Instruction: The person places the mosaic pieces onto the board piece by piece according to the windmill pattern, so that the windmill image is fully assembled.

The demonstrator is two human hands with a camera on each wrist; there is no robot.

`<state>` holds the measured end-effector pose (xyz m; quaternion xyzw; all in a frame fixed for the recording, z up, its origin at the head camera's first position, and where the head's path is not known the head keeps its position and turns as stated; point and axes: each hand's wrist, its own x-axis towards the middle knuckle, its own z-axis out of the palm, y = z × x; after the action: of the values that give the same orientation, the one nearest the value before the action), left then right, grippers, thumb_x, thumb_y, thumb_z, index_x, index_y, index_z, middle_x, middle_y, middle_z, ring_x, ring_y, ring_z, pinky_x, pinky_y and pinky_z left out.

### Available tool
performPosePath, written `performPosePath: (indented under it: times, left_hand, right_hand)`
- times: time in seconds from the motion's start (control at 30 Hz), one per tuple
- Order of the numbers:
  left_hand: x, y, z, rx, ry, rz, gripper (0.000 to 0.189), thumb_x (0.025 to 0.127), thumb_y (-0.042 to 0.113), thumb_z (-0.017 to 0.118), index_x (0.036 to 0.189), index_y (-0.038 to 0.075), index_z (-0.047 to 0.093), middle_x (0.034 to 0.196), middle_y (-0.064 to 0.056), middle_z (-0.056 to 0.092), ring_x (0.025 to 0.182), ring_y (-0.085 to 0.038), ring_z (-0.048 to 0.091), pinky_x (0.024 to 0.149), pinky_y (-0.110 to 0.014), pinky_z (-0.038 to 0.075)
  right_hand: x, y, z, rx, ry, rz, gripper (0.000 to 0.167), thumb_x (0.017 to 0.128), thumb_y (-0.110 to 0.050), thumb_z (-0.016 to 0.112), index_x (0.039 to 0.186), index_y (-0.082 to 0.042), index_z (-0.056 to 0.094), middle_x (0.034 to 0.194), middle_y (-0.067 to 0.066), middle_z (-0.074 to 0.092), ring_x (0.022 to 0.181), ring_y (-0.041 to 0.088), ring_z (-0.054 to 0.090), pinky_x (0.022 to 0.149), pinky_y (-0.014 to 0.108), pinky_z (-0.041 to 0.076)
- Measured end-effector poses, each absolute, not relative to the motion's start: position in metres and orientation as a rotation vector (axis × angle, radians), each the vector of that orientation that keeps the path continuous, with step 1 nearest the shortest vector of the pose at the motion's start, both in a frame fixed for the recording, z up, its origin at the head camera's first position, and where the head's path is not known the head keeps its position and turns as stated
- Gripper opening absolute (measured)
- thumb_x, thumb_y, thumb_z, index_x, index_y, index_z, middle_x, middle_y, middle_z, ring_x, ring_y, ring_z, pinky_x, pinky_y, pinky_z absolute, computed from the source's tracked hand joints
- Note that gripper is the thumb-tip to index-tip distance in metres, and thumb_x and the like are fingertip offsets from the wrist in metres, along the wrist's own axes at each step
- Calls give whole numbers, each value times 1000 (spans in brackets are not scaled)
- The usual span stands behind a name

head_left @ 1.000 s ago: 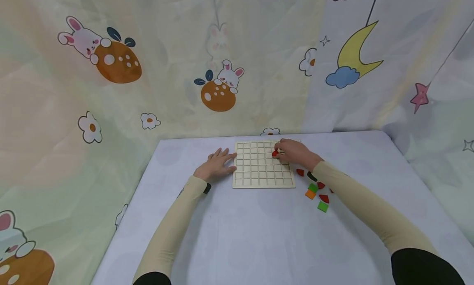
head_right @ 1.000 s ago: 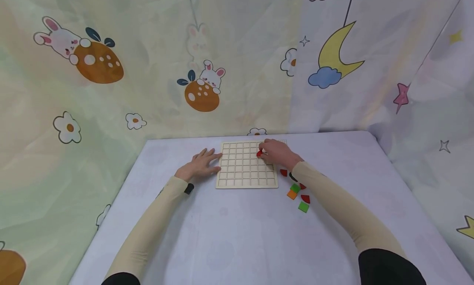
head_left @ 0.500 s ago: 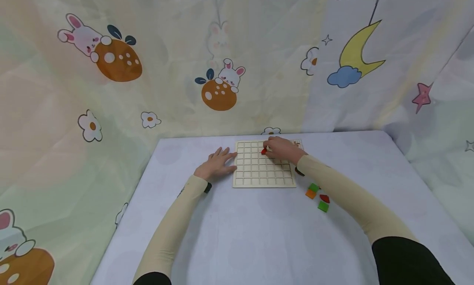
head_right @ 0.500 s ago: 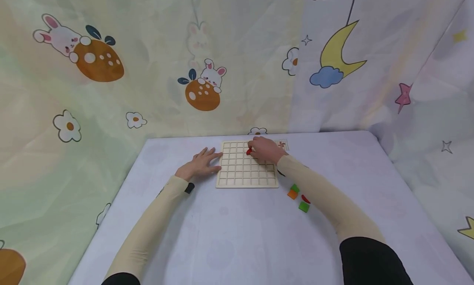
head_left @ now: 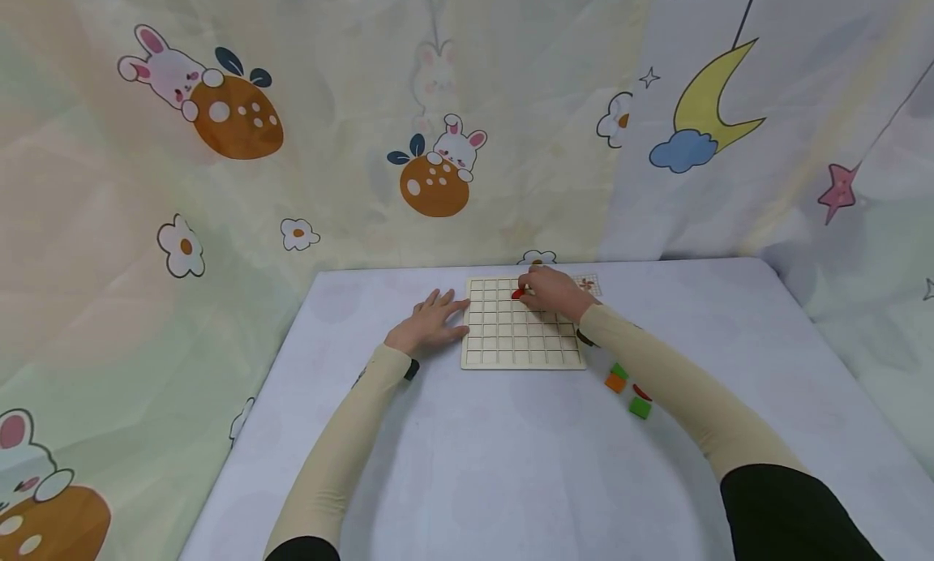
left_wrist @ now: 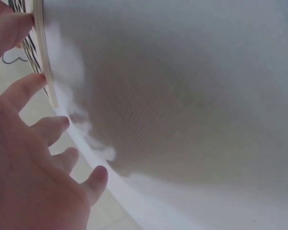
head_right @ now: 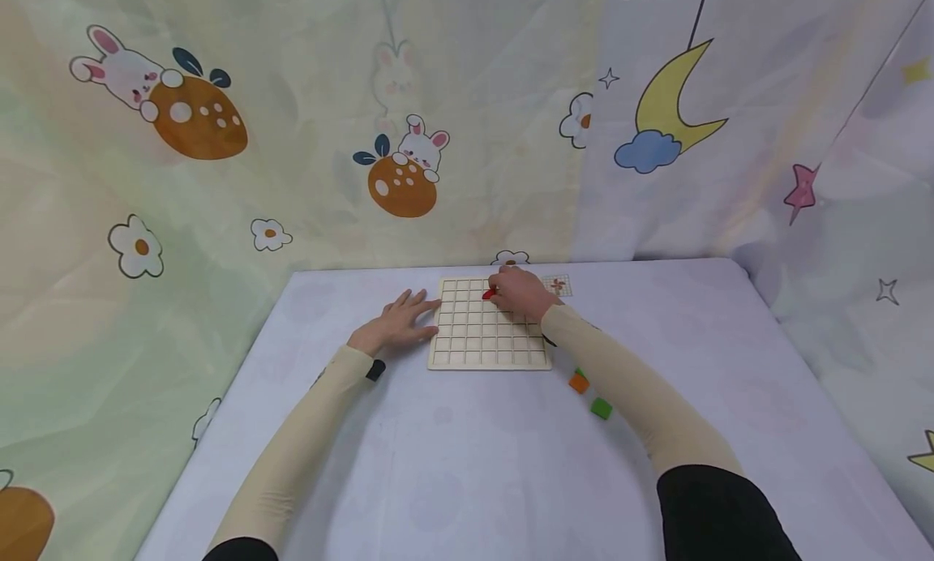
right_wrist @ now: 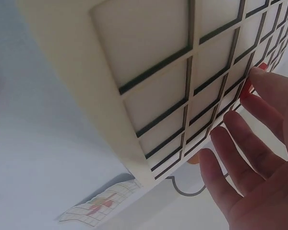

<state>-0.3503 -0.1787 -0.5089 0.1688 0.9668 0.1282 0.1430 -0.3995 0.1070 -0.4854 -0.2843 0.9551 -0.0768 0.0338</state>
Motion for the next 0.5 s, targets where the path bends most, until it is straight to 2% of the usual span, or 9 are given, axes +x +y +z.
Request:
performPosePath:
  times: [0.5]
  left_hand:
    - [-350,-177,-508,474,2788,353,71,97,61,50,159,34,29,171,-4,11,158,-32,-1,124,-61,10]
  right_hand:
    - [-402,107,-481,-808,2880,-329,23,96,-28,69,110,-10,72,99,5,66,85,19,57,75,37,52]
